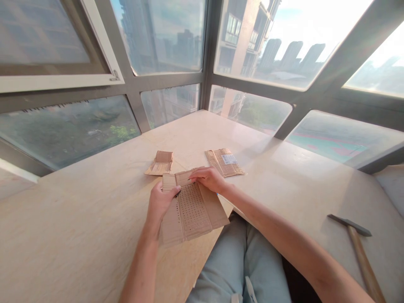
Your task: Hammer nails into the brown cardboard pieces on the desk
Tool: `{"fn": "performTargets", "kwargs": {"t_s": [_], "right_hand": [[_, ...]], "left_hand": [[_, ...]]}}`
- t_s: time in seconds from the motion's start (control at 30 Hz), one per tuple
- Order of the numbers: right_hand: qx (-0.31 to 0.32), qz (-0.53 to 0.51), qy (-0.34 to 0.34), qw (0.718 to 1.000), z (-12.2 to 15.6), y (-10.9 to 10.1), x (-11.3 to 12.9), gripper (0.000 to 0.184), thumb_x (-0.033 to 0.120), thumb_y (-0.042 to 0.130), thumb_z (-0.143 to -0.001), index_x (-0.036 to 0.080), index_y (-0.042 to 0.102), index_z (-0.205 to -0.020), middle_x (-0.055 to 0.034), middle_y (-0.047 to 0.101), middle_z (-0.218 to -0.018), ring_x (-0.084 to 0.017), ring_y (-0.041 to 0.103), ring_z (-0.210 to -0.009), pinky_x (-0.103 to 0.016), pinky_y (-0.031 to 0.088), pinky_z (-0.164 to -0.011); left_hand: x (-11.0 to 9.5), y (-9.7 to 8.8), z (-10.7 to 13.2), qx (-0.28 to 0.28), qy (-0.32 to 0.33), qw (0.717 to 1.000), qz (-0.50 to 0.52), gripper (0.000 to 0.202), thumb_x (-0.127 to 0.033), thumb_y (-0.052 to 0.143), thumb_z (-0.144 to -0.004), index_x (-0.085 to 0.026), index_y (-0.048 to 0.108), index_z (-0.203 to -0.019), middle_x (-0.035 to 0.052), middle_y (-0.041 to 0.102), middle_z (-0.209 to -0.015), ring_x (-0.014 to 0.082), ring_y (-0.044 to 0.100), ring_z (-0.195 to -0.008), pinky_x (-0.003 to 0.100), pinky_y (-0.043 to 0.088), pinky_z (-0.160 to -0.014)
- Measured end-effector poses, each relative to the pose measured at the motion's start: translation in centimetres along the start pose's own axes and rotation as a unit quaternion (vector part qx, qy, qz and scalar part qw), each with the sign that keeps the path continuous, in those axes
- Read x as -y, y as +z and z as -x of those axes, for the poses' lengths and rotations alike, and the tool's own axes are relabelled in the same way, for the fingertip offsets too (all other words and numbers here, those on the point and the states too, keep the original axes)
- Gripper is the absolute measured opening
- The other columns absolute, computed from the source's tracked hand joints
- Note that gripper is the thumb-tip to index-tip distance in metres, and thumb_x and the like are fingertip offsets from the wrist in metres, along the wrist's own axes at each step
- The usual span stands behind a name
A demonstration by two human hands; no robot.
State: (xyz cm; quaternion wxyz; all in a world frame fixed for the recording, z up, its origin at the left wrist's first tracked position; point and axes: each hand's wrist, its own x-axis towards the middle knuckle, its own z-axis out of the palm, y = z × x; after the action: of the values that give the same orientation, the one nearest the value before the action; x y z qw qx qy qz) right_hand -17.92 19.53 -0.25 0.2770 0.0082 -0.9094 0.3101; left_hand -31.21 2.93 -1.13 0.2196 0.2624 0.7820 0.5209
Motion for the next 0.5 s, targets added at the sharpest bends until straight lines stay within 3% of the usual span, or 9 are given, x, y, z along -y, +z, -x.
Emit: {"fn": "performTargets", "kwargs": {"t_s": [0.1,0.17,0.23,0.33,0.5], "right_hand": [[0.070,0.061,-0.097,0.991,0.0,-0.7,0.6,0.028,0.010,0.043,-0.096,0.016,0.070,-0.092,-0.0072,0.073,-0.090,-0.015,0.065,-0.085,-0.028,0.049,-0.079],[0.132,0.135,-0.158,0.969,-0.2,-1.0,1.5,0.027,0.012,0.043,-0.097,0.014,0.069,-0.095,-0.0097,0.072,-0.094,-0.017,0.063,-0.086,-0.029,0.047,-0.079],[0.162,0.201,-0.166,0.952,-0.5,-1.1,2.3,0.024,0.015,0.045,-0.097,0.013,0.069,-0.094,-0.0108,0.071,-0.090,-0.018,0.061,-0.085,-0.029,0.046,-0.076],[0.132,0.228,-0.080,0.961,-1.0,-0.4,2.7,0.019,0.016,0.052,-0.095,0.014,0.069,-0.089,-0.0086,0.070,-0.085,-0.017,0.061,-0.082,-0.026,0.044,-0.072],[0.050,0.170,0.087,0.980,-1.4,0.6,2.3,0.014,0.007,0.061,-0.087,0.015,0.071,-0.081,-0.0061,0.071,-0.083,-0.015,0.064,-0.079,-0.023,0.042,-0.070]], "left_hand": [[-0.1,0.2,0.1,-0.001,0.010,1.000,-0.005,0.048,-0.043,0.074,-0.060,-0.010,0.068,-0.094,0.0095,0.072,-0.085,0.0236,0.066,-0.077,0.031,0.050,-0.068],[-0.3,0.4,0.1,-0.002,0.014,1.000,-0.007,0.049,-0.043,0.074,-0.060,-0.010,0.068,-0.095,0.0099,0.072,-0.086,0.0240,0.066,-0.078,0.031,0.050,-0.068],[-0.4,0.6,0.1,-0.001,0.011,1.000,-0.008,0.049,-0.042,0.074,-0.059,-0.010,0.067,-0.095,0.0106,0.072,-0.088,0.0243,0.066,-0.078,0.031,0.050,-0.068],[-0.4,0.8,0.2,-0.003,0.005,1.000,-0.014,0.046,-0.040,0.074,-0.060,-0.010,0.067,-0.095,0.0109,0.072,-0.089,0.0244,0.066,-0.080,0.031,0.050,-0.070],[-0.2,0.9,0.4,-0.002,-0.024,1.000,-0.001,0.042,-0.037,0.074,-0.061,-0.011,0.067,-0.093,0.0112,0.072,-0.089,0.0244,0.067,-0.081,0.031,0.051,-0.071]]}}
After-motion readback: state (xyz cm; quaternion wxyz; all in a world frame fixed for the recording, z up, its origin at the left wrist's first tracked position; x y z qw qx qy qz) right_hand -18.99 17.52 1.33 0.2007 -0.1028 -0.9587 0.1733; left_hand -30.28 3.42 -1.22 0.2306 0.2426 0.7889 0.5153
